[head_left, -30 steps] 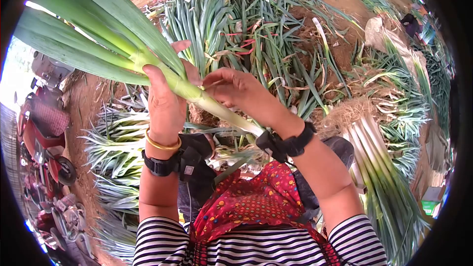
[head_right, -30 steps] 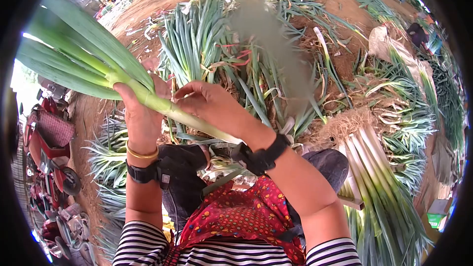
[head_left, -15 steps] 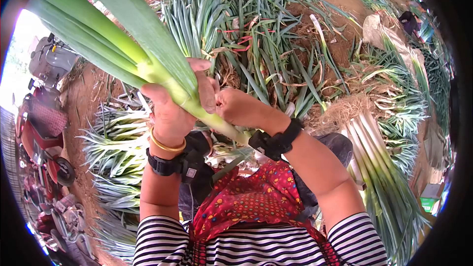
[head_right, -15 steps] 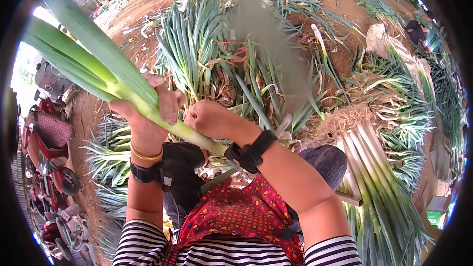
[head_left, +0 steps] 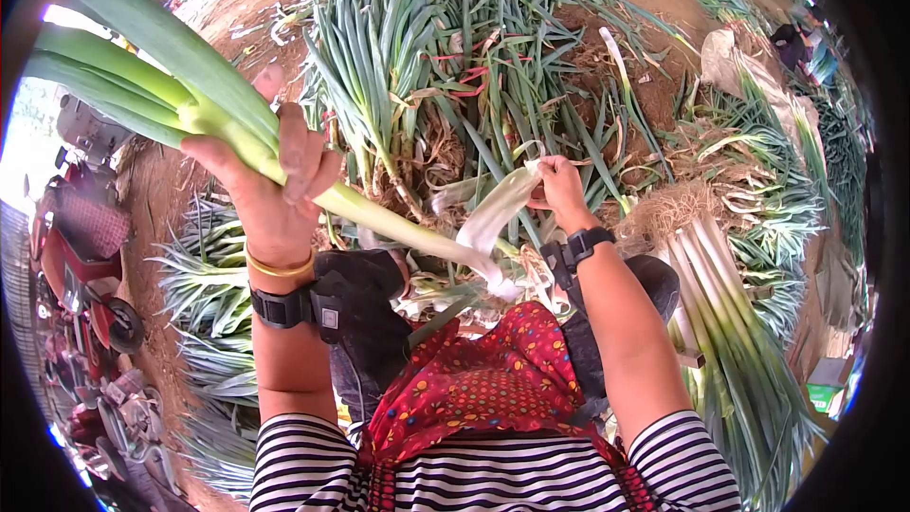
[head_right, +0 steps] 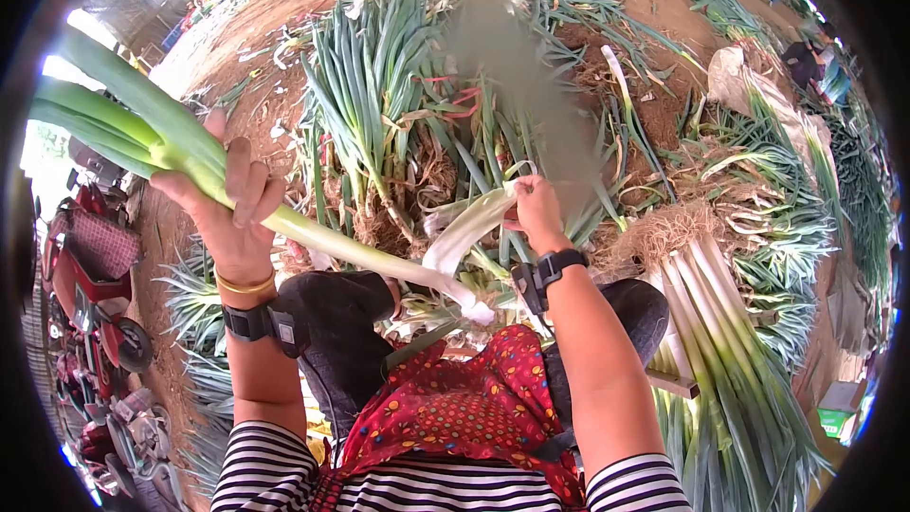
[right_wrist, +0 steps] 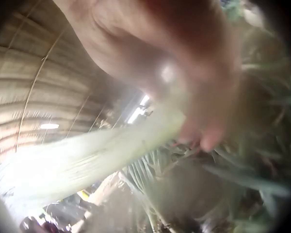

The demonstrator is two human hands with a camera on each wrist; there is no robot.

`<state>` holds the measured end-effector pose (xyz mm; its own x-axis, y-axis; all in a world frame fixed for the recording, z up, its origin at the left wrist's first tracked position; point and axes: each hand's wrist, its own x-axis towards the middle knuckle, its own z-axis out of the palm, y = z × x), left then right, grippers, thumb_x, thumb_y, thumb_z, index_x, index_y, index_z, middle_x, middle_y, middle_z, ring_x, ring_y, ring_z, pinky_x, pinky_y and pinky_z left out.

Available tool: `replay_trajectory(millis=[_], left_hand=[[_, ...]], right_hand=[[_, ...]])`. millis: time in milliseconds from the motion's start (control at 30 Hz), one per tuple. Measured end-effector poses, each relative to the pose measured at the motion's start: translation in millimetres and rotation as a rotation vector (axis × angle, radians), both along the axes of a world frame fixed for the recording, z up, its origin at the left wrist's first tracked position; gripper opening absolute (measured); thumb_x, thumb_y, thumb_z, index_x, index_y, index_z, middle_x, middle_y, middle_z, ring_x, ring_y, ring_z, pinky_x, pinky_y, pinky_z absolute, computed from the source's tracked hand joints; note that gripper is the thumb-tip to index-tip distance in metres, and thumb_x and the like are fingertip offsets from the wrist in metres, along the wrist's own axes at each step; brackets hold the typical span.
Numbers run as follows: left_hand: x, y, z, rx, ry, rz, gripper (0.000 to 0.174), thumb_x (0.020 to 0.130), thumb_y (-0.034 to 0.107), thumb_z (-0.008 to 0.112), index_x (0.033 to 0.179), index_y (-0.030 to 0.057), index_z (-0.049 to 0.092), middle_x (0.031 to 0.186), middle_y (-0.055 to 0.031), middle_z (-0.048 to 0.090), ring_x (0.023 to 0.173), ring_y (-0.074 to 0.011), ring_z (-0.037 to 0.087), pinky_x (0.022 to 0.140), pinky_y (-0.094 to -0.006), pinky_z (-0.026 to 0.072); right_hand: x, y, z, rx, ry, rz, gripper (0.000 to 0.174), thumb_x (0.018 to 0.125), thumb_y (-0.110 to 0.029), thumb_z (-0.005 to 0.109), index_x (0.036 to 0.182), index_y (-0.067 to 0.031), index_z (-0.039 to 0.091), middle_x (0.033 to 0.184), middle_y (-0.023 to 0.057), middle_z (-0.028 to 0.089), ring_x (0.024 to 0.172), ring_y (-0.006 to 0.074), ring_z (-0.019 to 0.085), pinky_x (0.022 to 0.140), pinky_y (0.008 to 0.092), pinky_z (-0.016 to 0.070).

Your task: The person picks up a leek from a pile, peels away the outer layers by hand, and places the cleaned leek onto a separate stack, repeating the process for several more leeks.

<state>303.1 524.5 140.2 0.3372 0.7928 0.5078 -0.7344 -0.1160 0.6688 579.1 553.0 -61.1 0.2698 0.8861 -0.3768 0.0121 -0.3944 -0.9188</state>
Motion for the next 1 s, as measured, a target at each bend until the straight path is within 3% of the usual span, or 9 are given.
replay_trajectory(millis=[67, 133, 267, 533, 600, 700, 800, 867, 1000], left_hand=[[2, 3, -1, -0.155, 0.038, 0.268, 0.077, 0.077, 0.07, 0.037, 0.121, 0.0071, 0.043, 0.058, 0.0041, 0.038, 0.043, -0.0039, 0.028, 0.041, -0.0188, 0.025], [3, 8, -8, -0.138, 0.064, 0.271, 0.07, 0.082, 0.064, 0.039, 0.123, 0.0075, 0.042, 0.065, 0.0032, 0.039, 0.05, -0.0055, 0.03, 0.048, -0.0198, 0.0279], [13, 11, -20, -0.267, 0.022, 0.404, 0.053, 0.088, 0.05, 0.046, 0.122, 0.0091, 0.042, 0.075, 0.0006, 0.04, 0.063, -0.01, 0.035, 0.057, -0.0246, 0.0334], [25, 7, -20, -0.38, 0.058, 0.655, 0.045, 0.089, 0.042, 0.051, 0.119, 0.0094, 0.043, 0.076, 0.0001, 0.042, 0.065, -0.0112, 0.04, 0.06, -0.0269, 0.0385], [19, 9, -19, -0.378, 0.058, 0.695, 0.046, 0.088, 0.042, 0.052, 0.12, 0.009, 0.042, 0.075, 0.0003, 0.042, 0.065, -0.0111, 0.04, 0.06, -0.027, 0.039], [3, 12, -19, -0.381, 0.051, 0.748, 0.044, 0.088, 0.042, 0.051, 0.116, 0.008, 0.043, 0.073, 0.0004, 0.04, 0.062, -0.0107, 0.039, 0.06, -0.0268, 0.0388], [-12, 12, -17, -0.393, 0.062, 0.826, 0.037, 0.088, 0.042, 0.052, 0.104, 0.0086, 0.045, 0.071, 0.0003, 0.039, 0.061, -0.0102, 0.037, 0.059, -0.0256, 0.0378], [-28, 13, -19, -0.352, 0.036, 0.758, 0.05, 0.087, 0.043, 0.053, 0.12, 0.0068, 0.043, 0.072, 0.0012, 0.038, 0.062, -0.0094, 0.038, 0.057, -0.0262, 0.0378], [-43, 11, -14, -0.307, 0.004, 0.671, 0.051, 0.087, 0.044, 0.053, 0.118, 0.0057, 0.045, 0.072, 0.0016, 0.038, 0.061, -0.0088, 0.036, 0.056, -0.0234, 0.0357]], right_hand=[[2, 0, -3, 0.011, 0.095, -0.063, 0.026, 0.084, -0.016, 0.057, 0.104, -0.0004, 0.054, 0.091, 0.0176, 0.062, 0.073, 0.0236, 0.065, 0.062, 0.0345, 0.0521], [-7, 5, -11, 0.665, -0.535, 0.013, 0.027, 0.084, -0.015, 0.057, 0.108, -0.0033, 0.052, 0.103, 0.0162, 0.06, 0.077, 0.021, 0.064, 0.061, 0.031, 0.052], [-57, -39, 97, 0.751, -0.289, 0.317, 0.032, 0.081, -0.016, 0.062, 0.11, -0.003, 0.053, 0.108, 0.0082, 0.059, 0.081, 0.0164, 0.062, 0.076, 0.0284, 0.0487], [-102, -56, 109, 1.107, -0.813, 0.242, 0.021, 0.066, -0.015, 0.072, 0.082, -0.0099, 0.06, 0.072, 0.0032, 0.057, 0.063, 0.0206, 0.057, 0.057, 0.0321, 0.0415], [-94, -61, 112, 1.096, -0.752, 0.265, 0.012, 0.069, -0.009, 0.069, 0.077, -0.0085, 0.06, 0.071, 0.0036, 0.058, 0.065, 0.0208, 0.058, 0.058, 0.0311, 0.0422], [-76, -63, 108, 1.0, -0.226, 0.196, 0.007, 0.076, 0.002, 0.062, 0.079, -0.0032, 0.059, 0.076, 0.0067, 0.059, 0.067, 0.0147, 0.056, 0.063, 0.0254, 0.043], [-43, -55, 90, 0.881, -0.03, 0.08, 0.004, 0.081, -0.002, 0.059, 0.084, -0.0029, 0.057, 0.079, 0.0057, 0.06, 0.069, 0.0144, 0.059, 0.069, 0.0264, 0.046], [-24, -51, 86, 0.609, 0.617, -0.124, 0.008, 0.086, -0.01, 0.055, 0.089, -0.0031, 0.055, 0.081, 0.0049, 0.06, 0.075, 0.0139, 0.059, 0.073, 0.027, 0.0473], [8, -43, 46, 0.44, 0.49, -0.082, 0.019, 0.091, -0.021, 0.051, 0.095, -0.0028, 0.055, 0.088, 0.007, 0.062, 0.083, 0.0151, 0.06, 0.077, 0.0274, 0.0472]])
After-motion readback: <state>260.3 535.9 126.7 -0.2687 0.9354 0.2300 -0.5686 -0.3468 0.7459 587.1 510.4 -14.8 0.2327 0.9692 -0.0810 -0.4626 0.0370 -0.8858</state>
